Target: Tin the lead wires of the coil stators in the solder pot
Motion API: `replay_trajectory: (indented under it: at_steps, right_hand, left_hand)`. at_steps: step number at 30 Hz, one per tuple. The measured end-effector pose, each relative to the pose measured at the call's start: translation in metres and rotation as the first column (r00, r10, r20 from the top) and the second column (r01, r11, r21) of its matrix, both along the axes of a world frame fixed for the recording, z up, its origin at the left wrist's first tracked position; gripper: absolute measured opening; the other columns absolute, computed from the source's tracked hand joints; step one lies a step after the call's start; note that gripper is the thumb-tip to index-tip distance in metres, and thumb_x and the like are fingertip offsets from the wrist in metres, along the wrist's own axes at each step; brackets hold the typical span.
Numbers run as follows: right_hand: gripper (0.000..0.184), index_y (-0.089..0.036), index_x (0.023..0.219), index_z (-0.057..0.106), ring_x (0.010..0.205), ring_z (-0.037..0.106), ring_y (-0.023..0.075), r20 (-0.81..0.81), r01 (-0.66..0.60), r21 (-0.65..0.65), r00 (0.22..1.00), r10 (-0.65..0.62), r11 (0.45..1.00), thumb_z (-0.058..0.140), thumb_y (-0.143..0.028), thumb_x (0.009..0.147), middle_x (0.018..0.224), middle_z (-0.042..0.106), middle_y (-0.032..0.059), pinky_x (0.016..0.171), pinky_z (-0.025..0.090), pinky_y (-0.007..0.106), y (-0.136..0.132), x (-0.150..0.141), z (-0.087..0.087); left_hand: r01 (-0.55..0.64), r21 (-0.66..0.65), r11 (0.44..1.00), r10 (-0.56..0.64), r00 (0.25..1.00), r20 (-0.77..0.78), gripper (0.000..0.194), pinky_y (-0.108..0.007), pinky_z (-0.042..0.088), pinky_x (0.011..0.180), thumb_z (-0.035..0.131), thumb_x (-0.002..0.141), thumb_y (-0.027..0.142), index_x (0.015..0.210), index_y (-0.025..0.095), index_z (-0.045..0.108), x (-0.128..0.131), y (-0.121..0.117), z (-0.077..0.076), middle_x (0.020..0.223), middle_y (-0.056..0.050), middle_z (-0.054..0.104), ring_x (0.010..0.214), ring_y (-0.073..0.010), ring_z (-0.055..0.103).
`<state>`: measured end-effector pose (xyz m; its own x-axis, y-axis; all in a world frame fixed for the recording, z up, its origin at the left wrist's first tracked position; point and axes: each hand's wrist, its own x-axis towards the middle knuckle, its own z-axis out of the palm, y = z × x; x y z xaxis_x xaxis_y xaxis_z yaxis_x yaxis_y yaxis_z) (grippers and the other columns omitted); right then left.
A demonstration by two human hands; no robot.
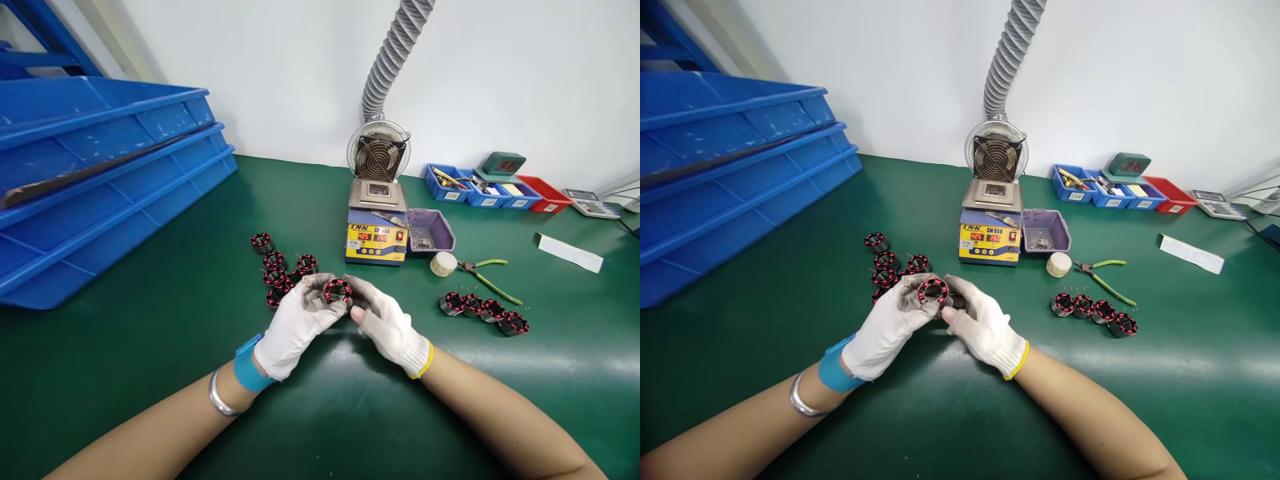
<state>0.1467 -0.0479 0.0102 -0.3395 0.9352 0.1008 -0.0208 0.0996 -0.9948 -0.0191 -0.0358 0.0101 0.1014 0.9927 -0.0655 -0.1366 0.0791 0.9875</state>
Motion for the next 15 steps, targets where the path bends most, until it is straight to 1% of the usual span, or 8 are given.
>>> replay_trajectory:
  at_steps: [2,5,8,10,11,12,13,15]
  right_hand:
    - [0.047,-0.025,0.132,0.053,0.110,0.060,0.0214,-0.090,0.017,-0.054,0.996,-0.022,0.998,0.053,-0.045,0.089,0.124,0.062,0.0038,0.092,0.052,0.037,-0.003,-0.006,0.000]
    - [0.042,-0.026,0.122,0.062,0.106,0.062,0.0203,-0.171,0.061,-0.158,0.981,-0.088,0.986,0.058,-0.048,0.087,0.107,0.068,0.0015,0.099,0.049,0.037,-0.007,-0.013,0.002]
    - [0.045,-0.023,0.119,0.062,0.096,0.065,0.0210,-0.212,0.100,-0.255,0.965,-0.156,0.962,0.062,-0.050,0.083,0.102,0.069,0.0037,0.088,0.055,0.036,-0.010,-0.014,0.004]
    - [0.044,-0.022,0.118,0.061,0.094,0.065,0.0210,-0.217,0.135,-0.248,0.957,-0.191,0.959,0.064,-0.048,0.082,0.106,0.067,0.0056,0.081,0.057,0.034,-0.010,-0.014,0.005]
    - [0.043,-0.022,0.117,0.061,0.093,0.065,0.0206,-0.217,0.152,-0.234,0.955,-0.204,0.960,0.065,-0.047,0.081,0.107,0.067,0.0060,0.078,0.057,0.033,-0.010,-0.013,0.005]
    - [0.043,-0.023,0.116,0.060,0.091,0.065,0.0199,-0.210,0.168,-0.217,0.954,-0.214,0.962,0.067,-0.045,0.080,0.107,0.067,0.0060,0.075,0.057,0.032,-0.009,-0.013,0.006]
    - [0.043,-0.023,0.115,0.060,0.088,0.065,0.0190,-0.188,0.181,-0.200,0.958,-0.219,0.963,0.068,-0.043,0.078,0.106,0.067,0.0059,0.072,0.057,0.031,-0.009,-0.012,0.008]
    - [0.044,-0.023,0.116,0.058,0.084,0.066,0.0181,-0.098,0.197,-0.172,0.971,-0.216,0.965,0.069,-0.039,0.077,0.103,0.068,0.0060,0.069,0.057,0.030,-0.009,-0.012,0.011]
  left_hand:
    - [-0.053,0.038,0.998,0.054,0.998,-0.023,0.060,-0.038,0.057,0.087,0.084,0.059,0.039,0.105,0.017,0.053,0.002,0.001,-0.004,0.101,-0.008,0.068,0.093,-0.0222,0.067]
    - [-0.063,0.121,0.991,0.075,0.993,-0.095,0.062,-0.039,0.058,0.084,0.085,0.057,0.042,0.105,0.016,0.055,0.003,-0.001,-0.005,0.098,-0.008,0.069,0.089,-0.0229,0.068]
    - [-0.069,0.304,0.950,0.160,0.945,-0.286,0.057,-0.040,0.056,0.090,0.083,0.058,0.045,0.103,0.018,0.060,0.001,-0.004,0.000,0.105,-0.009,0.065,0.096,-0.0244,0.066]
    - [-0.036,0.430,0.902,0.232,0.880,-0.414,0.050,-0.039,0.055,0.094,0.081,0.061,0.045,0.100,0.020,0.064,-0.001,-0.006,0.006,0.111,-0.009,0.061,0.102,-0.0247,0.064]
    - [-0.017,0.468,0.883,0.256,0.855,-0.451,0.051,-0.039,0.054,0.094,0.080,0.062,0.045,0.103,0.020,0.064,-0.002,-0.007,0.008,0.116,-0.010,0.058,0.104,-0.0249,0.063]
    - [-0.001,0.491,0.871,0.265,0.843,-0.468,0.059,-0.038,0.055,0.093,0.081,0.060,0.046,0.110,0.020,0.062,-0.003,-0.008,0.009,0.125,-0.012,0.054,0.105,-0.0255,0.063]
    - [0.015,0.504,0.864,0.259,0.845,-0.469,0.074,-0.039,0.055,0.092,0.082,0.056,0.047,0.120,0.020,0.058,-0.004,-0.009,0.010,0.136,-0.015,0.046,0.106,-0.0266,0.062]
    - [0.065,0.511,0.857,0.211,0.861,-0.464,0.114,-0.041,0.055,0.093,0.088,0.043,0.048,0.141,0.019,0.038,-0.005,-0.011,0.008,0.152,-0.020,0.026,0.110,-0.0309,0.061]
